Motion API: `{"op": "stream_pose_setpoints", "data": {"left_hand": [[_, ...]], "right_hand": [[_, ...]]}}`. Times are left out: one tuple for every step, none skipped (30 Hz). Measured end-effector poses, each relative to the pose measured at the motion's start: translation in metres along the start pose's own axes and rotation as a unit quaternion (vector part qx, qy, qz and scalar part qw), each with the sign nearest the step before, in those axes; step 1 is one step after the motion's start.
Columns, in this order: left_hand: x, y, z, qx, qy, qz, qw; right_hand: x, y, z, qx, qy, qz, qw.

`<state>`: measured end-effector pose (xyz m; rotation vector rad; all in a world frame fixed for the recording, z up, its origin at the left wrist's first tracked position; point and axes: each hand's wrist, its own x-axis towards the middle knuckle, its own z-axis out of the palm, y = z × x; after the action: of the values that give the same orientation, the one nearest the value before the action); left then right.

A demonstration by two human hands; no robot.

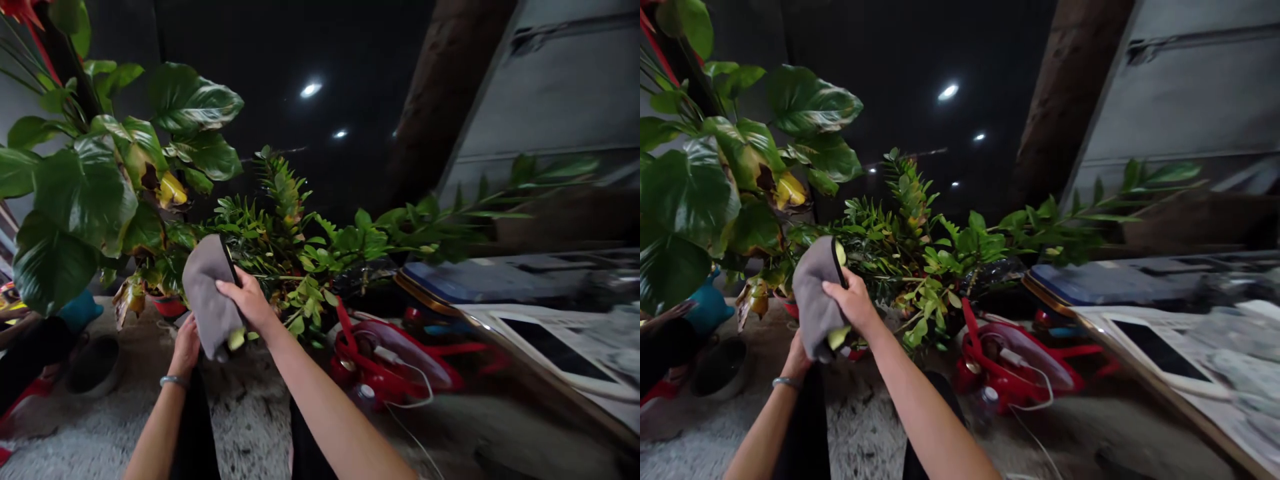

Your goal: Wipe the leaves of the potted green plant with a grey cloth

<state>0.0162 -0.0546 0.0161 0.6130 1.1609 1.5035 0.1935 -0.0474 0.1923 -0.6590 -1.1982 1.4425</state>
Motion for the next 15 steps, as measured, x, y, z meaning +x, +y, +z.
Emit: {"op": "stream_pose_setpoints", "data": {"left_hand": [[0.001, 0.0, 0.003, -0.011, -0.001, 0.016, 1.0], [0.001, 0.001, 0.004, -0.021, -0.006, 0.03, 0.999], [0.001, 0.003, 0.005, -0.026, -0.015, 0.038, 0.999], [0.0, 0.005, 0.005, -0.026, -0.025, 0.039, 0.999], [0.0, 0.008, 0.003, -0.02, -0.031, 0.036, 0.999], [-0.001, 0.01, 0.002, -0.011, -0.031, 0.032, 0.999], [-0.002, 0.011, -0.001, -0.002, -0.026, 0.028, 0.999], [-0.003, 0.012, -0.004, 0.007, -0.017, 0.023, 1.0], [-0.003, 0.01, -0.007, 0.016, -0.009, 0.019, 1.0], [-0.004, 0.008, -0.011, 0.032, -0.004, 0.02, 0.999], [-0.005, 0.004, -0.015, 0.058, -0.002, 0.027, 0.998], [-0.007, -0.001, -0.019, 0.099, -0.001, 0.041, 0.994], [-0.009, -0.006, -0.024, 0.153, 0.0, 0.062, 0.986], [-0.012, -0.011, -0.028, 0.217, 0.002, 0.089, 0.972], [-0.016, -0.015, -0.032, 0.283, 0.005, 0.115, 0.952]], "right_hand": [[0.011, 0.004, -0.001, 0.012, 0.027, 0.023, 0.999], [0.016, 0.014, -0.002, 0.022, 0.053, 0.059, 0.997], [0.014, 0.028, -0.004, 0.028, 0.072, 0.102, 0.992], [0.005, 0.044, -0.005, 0.028, 0.083, 0.141, 0.986], [-0.009, 0.059, -0.008, 0.026, 0.087, 0.174, 0.981], [-0.027, 0.071, -0.01, 0.022, 0.077, 0.197, 0.977], [-0.047, 0.078, -0.012, 0.018, 0.059, 0.212, 0.975], [-0.064, 0.079, -0.015, 0.012, 0.038, 0.217, 0.975], [-0.077, 0.074, -0.018, 0.005, 0.017, 0.207, 0.978], [-0.085, 0.063, -0.022, -0.002, 0.0, 0.179, 0.984], [-0.085, 0.049, -0.026, -0.01, -0.009, 0.138, 0.99], [-0.079, 0.033, -0.03, -0.018, -0.006, 0.088, 0.996], [-0.068, 0.018, -0.035, -0.026, 0.012, 0.037, 0.999], [-0.053, 0.005, -0.039, -0.031, 0.037, -0.008, 0.999], [-0.036, -0.003, -0.044, -0.029, 0.072, -0.04, 0.996]]}}
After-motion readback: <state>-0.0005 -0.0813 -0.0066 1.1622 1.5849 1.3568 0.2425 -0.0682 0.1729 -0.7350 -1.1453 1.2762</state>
